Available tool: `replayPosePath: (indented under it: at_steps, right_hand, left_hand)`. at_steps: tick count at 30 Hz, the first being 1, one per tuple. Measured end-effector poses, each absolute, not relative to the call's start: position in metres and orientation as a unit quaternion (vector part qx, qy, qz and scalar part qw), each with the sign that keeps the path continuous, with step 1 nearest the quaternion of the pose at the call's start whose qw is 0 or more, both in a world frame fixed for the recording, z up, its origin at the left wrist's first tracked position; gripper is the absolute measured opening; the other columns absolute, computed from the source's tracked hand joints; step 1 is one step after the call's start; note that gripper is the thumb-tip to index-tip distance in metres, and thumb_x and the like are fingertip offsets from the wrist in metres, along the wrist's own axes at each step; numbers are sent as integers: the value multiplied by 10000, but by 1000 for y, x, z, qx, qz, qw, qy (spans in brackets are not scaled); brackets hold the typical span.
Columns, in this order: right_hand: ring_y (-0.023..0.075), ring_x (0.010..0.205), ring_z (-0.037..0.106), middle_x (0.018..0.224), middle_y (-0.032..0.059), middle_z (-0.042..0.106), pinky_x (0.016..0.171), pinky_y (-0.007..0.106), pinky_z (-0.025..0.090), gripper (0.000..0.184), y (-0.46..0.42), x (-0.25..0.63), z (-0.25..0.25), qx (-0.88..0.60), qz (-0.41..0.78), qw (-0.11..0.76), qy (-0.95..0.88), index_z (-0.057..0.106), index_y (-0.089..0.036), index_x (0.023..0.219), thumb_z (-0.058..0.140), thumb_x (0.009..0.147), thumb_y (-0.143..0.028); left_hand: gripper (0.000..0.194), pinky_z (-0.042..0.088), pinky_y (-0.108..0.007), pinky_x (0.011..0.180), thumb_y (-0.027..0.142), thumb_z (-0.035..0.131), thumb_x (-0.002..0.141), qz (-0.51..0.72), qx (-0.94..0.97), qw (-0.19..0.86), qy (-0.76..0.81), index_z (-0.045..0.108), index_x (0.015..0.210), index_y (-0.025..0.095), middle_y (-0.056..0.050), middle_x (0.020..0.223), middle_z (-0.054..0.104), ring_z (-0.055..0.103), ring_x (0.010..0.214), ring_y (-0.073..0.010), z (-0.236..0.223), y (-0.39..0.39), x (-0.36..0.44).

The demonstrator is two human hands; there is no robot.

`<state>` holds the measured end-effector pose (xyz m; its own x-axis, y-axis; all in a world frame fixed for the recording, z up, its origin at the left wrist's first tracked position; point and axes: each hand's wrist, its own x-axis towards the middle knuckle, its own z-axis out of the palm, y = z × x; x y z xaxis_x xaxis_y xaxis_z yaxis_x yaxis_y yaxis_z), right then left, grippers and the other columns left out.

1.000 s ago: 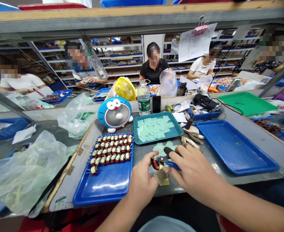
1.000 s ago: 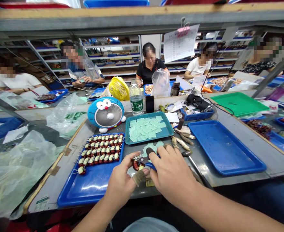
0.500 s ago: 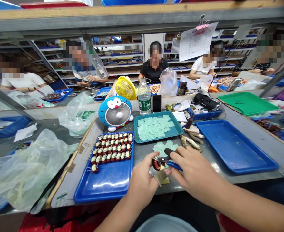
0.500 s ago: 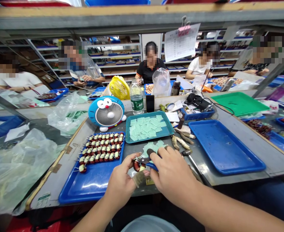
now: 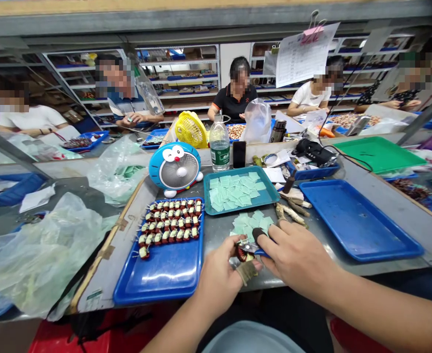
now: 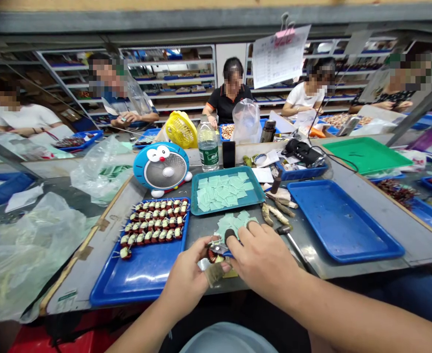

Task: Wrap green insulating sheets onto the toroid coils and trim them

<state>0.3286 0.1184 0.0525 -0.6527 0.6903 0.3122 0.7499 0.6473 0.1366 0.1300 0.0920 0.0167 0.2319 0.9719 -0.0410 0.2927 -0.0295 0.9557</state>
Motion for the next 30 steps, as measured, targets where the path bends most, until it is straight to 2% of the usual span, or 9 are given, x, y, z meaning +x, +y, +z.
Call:
replayPosePath:
  at_steps: [4, 6, 9, 12, 15, 19, 22, 25, 30]
  right_hand:
    - [264, 792, 502, 817, 41, 617, 709, 388, 323, 136, 121, 335, 57, -416, -114, 133, -893, 666, -226, 901, 744, 824, -306]
    - [272, 846, 519, 890, 59, 628, 752, 395, 362, 118, 120, 339, 55, -449, -48, 160, -878, 662, -212, 963, 676, 872, -285]
    - [244, 864, 559, 919, 55, 633, 769, 374, 423, 130, 117, 341, 42, -508, 162, 245, -810, 635, -204, 970, 542, 964, -296]
    - [233, 896, 626, 914, 35, 664, 793, 347, 484, 226, 111, 334, 22, -545, 392, 320, -669, 626, -211, 975, 519, 989, -410]
    - [270, 1014, 650, 977, 43, 701, 883, 357, 500, 323, 105, 329, 5, -560, 482, 366, -566, 650, -197, 1040, 572, 951, -497]
    - [285, 1015, 650, 1031, 64, 724, 875, 362, 504, 396, 100, 336, -7, -568, 492, 370, -546, 684, -181, 1074, 593, 925, -536]
    - [279, 1012, 649, 1099, 68, 725, 848, 348, 506, 407, 98, 343, -11, -585, 473, 347, -560, 679, -193, 1114, 598, 921, -543]
    - [252, 934, 637, 996, 52, 700, 810, 349, 488, 346, 95, 342, -10, -586, 421, 319, -614, 654, -209, 1065, 558, 951, -521]
    - [257, 914, 563, 935, 53, 618, 781, 382, 438, 215, 94, 335, -5, -566, 257, 287, -728, 601, -227, 988, 504, 986, -419]
  left_hand:
    - [469, 517, -288, 817, 267, 772, 821, 374, 579, 532, 492, 601, 1256, 216, -41, 1064, 737, 681, 934, -219, 13, 94, 131]
    - [501, 528, -309, 862, 302, 759, 846, 397, 532, 578, 474, 561, 1297, 210, -61, 1098, 720, 669, 990, -227, 9, 95, 130]
    - [532, 514, -324, 930, 337, 734, 886, 434, 458, 640, 439, 505, 1350, 213, -81, 1148, 689, 638, 1066, -217, 3, 97, 129]
    - [571, 488, -313, 959, 321, 735, 898, 468, 391, 679, 408, 465, 1395, 240, -67, 1186, 651, 630, 1034, -171, -1, 100, 130]
    - [631, 501, -288, 876, 293, 760, 885, 499, 329, 705, 382, 431, 1423, 262, -43, 1147, 636, 632, 870, -114, -2, 104, 132]
    - [576, 423, -184, 609, 360, 797, 858, 561, 243, 724, 319, 509, 1349, 270, 49, 789, 604, 476, 548, -27, -3, 110, 131]
    - [395, 284, -175, 471, 514, 740, 868, 573, 161, 769, 235, 646, 1081, 195, 84, 586, 473, 273, 417, -14, -6, 113, 127]
    - [463, 255, -200, 453, 600, 599, 931, 549, 93, 808, 194, 673, 904, 143, 60, 538, 445, 257, 399, -34, -6, 114, 124]
    - [569, 309, -223, 492, 639, 452, 981, 555, 74, 804, 200, 690, 864, 135, -1, 584, 526, 352, 427, -65, -1, 115, 124]
